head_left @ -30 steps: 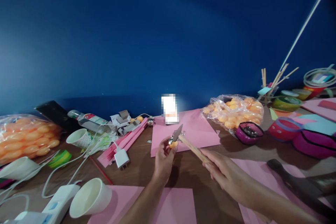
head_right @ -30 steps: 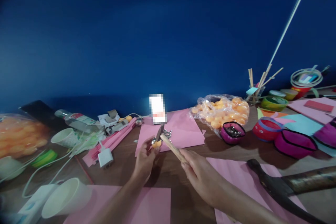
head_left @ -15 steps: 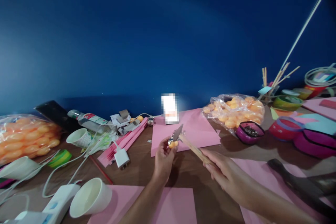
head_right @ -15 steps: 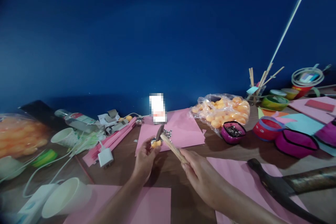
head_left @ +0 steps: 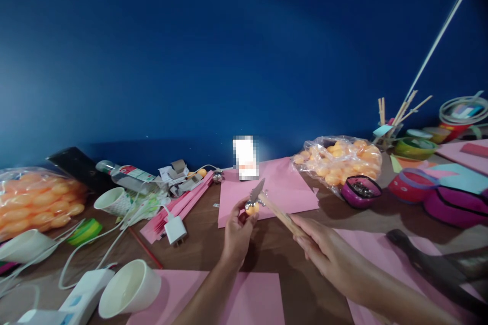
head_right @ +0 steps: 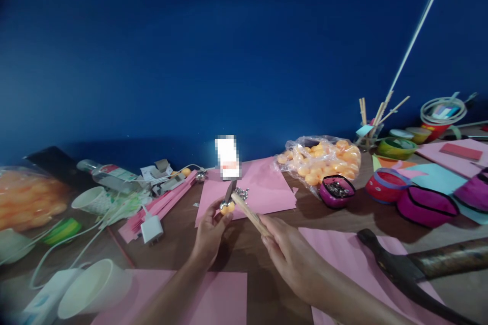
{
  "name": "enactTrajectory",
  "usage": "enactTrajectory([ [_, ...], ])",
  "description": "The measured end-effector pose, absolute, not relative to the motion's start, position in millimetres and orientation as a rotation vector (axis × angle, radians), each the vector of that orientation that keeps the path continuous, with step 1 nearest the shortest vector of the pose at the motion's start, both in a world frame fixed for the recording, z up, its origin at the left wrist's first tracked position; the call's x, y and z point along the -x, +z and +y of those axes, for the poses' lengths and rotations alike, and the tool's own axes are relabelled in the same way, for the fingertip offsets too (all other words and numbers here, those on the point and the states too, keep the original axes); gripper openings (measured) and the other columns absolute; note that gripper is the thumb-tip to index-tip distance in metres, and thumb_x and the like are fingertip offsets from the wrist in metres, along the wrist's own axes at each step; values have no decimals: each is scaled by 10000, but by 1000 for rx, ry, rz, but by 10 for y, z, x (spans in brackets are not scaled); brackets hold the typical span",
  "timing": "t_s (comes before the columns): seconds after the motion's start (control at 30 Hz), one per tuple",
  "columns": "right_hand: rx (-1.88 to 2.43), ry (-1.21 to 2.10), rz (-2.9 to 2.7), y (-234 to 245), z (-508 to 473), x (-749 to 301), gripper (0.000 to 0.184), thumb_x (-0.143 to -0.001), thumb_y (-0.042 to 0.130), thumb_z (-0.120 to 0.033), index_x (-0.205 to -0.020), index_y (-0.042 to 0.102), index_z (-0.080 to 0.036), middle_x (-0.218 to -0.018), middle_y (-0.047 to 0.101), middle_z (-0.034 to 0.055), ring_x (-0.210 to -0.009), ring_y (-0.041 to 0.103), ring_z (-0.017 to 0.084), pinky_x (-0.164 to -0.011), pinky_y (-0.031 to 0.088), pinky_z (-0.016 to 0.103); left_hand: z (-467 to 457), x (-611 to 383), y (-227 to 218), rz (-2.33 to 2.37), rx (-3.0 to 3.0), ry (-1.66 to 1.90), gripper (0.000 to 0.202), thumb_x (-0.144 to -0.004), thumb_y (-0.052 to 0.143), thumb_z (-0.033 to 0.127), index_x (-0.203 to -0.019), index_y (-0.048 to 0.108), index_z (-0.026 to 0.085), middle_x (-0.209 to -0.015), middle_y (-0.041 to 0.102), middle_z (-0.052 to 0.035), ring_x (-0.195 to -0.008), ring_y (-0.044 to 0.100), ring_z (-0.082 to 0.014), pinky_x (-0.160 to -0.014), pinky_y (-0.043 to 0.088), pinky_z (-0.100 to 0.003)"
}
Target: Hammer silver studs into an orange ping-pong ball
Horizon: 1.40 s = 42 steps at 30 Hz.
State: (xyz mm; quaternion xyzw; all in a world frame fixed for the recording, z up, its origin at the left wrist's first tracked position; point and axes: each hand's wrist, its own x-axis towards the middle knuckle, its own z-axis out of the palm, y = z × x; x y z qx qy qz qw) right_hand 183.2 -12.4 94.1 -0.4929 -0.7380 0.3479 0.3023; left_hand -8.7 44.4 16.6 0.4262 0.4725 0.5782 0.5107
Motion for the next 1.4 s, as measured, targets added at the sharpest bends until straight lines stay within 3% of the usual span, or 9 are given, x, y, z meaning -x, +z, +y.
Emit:
enactTrajectory([
  [0.2, 1326, 928, -1929, 961, -132, -1847, 337, -883, 312, -295, -1178, 450, -213, -870, 594, 51, -727, 550, 142, -666, 449, 247, 456, 82, 161, 1148, -1085, 1415, 435, -672, 628, 259, -1090, 525, 203, -1013, 620, -52, -903, 578, -156, -801, 435, -265],
  [0.3, 1301, 942, -1953, 961, -138, -1853, 339, -884, 308, -277, -1190, 443, -225, -895, 593, 42, -731, 546, 130, -676, 442, 231, 465, 87, 155, 1133, -1092, 1434, 441, -681, 618, 247, -1109, 519, 211, -1069, 600, -53, -953, 559, -162, -834, 419, -271],
  [0.47, 1357, 902, -1925, 951, -128, -1847, 330, -884, 311, -297, -1168, 456, -212, -766, 574, 21, -652, 525, 125, -605, 431, 218, 465, 101, 161, 1087, -1094, 1419, 516, -697, 604, 241, -1189, 450, 211, -1144, 554, -74, -1020, 526, -178, -861, 411, -292],
  [0.67, 1332, 974, -1992, 966, -130, -1838, 353, -883, 313, -285, -1209, 435, -228, -902, 597, 43, -681, 552, 125, -671, 445, 238, 442, 100, 198, 1099, -1096, 1421, 422, -691, 615, 262, -1098, 528, 196, -1129, 573, -75, -1045, 515, -187, -914, 369, -318],
  [0.83, 1328, 977, -1966, 982, -145, -1849, 354, -885, 316, -293, -1213, 431, -229, -858, 607, 40, -690, 567, 132, -672, 458, 237, 438, 90, 220, 1142, -1065, 1420, 447, -633, 666, 232, -1059, 539, 193, -1075, 598, -56, -968, 554, -165, -846, 415, -272],
  [0.97, 1319, 935, -1942, 970, -159, -1857, 343, -878, 337, -281, -1198, 448, -231, -984, 598, 59, -857, 573, 161, -776, 454, 266, 445, 97, 218, 1207, -1063, 1398, 451, -628, 667, 245, -1059, 544, 195, -1016, 622, -50, -899, 577, -160, -784, 443, -261],
  [1.1, 1287, 931, -1968, 953, -165, -1845, 347, -874, 347, -256, -1206, 444, -234, -1078, 573, 63, -962, 546, 176, -830, 438, 287, 449, 107, 201, 1198, -1135, 1410, 408, -672, 629, 248, -1068, 544, 198, -1081, 595, -52, -965, 546, -159, -836, 418, -263],
  [1.3, 1292, 925, -1933, 1028, -151, -1849, 345, -881, 332, -276, -1209, 431, -232, -1000, 592, 60, -877, 566, 162, -774, 457, 269, 436, 100, 206, 1225, -1091, 1393, 479, -654, 646, 281, -1109, 519, 204, -1013, 611, -52, -841, 580, -149, -710, 460, -240],
  [1.4, 1296, 903, -1928, 1059, -159, -1861, 340, -878, 339, -279, -1198, 444, -230, -971, 599, 62, -826, 573, 158, -722, 468, 255, 444, 96, 199, 1175, -1061, 1431, 510, -651, 653, 260, -1126, 477, 208, -1070, 571, -63, -875, 571, -144, -731, 457, -238],
])
